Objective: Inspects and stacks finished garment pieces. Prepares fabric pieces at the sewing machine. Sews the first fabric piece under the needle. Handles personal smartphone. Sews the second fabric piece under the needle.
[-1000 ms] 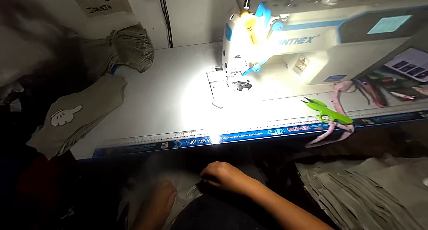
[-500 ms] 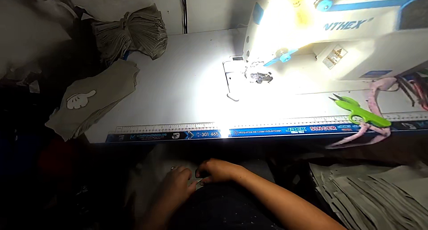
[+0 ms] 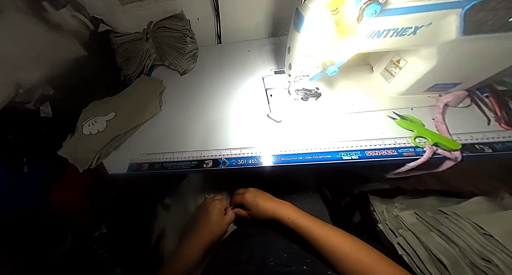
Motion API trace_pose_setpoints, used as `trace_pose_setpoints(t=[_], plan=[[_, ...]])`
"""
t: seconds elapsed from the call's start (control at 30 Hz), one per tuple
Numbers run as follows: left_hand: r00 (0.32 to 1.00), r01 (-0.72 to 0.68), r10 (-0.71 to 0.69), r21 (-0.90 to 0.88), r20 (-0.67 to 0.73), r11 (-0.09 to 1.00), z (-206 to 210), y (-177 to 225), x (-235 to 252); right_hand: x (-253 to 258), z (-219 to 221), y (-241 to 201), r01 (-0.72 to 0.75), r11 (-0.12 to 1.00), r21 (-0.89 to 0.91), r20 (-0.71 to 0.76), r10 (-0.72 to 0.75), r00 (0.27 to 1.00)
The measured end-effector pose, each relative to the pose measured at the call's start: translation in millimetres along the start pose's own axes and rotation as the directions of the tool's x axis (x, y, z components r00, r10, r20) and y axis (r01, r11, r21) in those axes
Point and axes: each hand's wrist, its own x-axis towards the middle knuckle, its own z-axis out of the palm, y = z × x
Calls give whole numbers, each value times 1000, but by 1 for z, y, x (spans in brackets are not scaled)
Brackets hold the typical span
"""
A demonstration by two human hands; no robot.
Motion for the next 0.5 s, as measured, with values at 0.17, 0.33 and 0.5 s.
trace_pose_setpoints(t=[0.17,0.33,0.5], plan=[[927,-283,225,-165,-301,945,-8,-21,-12,-4,-19,-17,91,993,73,-29,-89,996],[780,-358,312,22,-543,934,-20,-29,-26,-6,-26,-40,124,992,-39,-300,-130,945],[575,-328,609,528,-546,783,-58,-32,-53,-16,-45,-88,212,847,-487,-623,-507,595]])
